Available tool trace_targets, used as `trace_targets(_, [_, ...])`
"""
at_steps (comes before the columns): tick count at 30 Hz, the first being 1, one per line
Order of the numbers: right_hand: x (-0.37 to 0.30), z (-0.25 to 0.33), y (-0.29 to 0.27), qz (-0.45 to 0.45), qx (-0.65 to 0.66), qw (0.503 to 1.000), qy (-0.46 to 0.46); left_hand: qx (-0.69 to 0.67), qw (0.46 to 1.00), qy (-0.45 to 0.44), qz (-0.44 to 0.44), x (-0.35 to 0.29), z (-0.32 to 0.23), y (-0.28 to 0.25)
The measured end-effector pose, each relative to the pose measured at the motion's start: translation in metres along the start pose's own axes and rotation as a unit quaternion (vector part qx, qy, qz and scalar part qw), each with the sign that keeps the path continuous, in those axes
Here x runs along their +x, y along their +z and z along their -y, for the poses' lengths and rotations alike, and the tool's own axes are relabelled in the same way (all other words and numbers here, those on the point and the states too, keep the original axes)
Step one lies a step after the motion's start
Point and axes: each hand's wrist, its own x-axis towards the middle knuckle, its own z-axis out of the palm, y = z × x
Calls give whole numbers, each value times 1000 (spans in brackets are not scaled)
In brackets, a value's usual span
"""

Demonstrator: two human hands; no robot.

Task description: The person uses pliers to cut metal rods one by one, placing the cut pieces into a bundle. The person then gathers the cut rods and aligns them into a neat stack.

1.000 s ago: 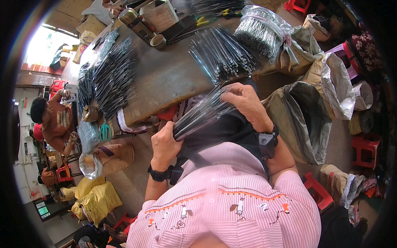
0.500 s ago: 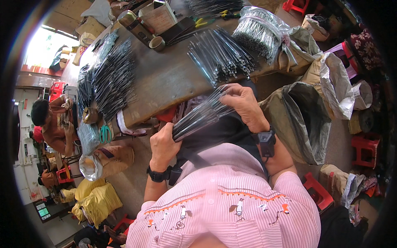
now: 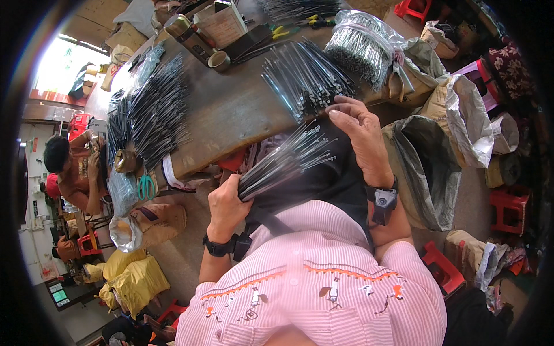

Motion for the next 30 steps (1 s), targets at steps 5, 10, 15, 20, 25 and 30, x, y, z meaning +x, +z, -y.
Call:
trace_targets(5, [-6, 10, 2, 129, -108, 985, 23, 3, 1000, 7, 6, 0, 0, 2])
trace_targets(10, [-4, 11, 6, 156, -190, 969, 20, 12, 999, 36, -10, 1, 0, 3])
trace_targets(15, [-3, 8, 6, 168, -163, 972, 37, 25, 998, 52, -11, 1, 1, 1])
trace_targets(20, [-7, 6, 6, 139, -100, 984, 58, 29, 998, 60, -7, 1, 1, 2])
trace_targets(25, [-3, 12, 0, 60, -37, 995, 66, 2, 998, 55, -24, -1, 3, 1])
trace_targets(30, [-10, 13, 6, 78, -82, 994, 2, 9, 999, 48, -18, -2, 5, -1])
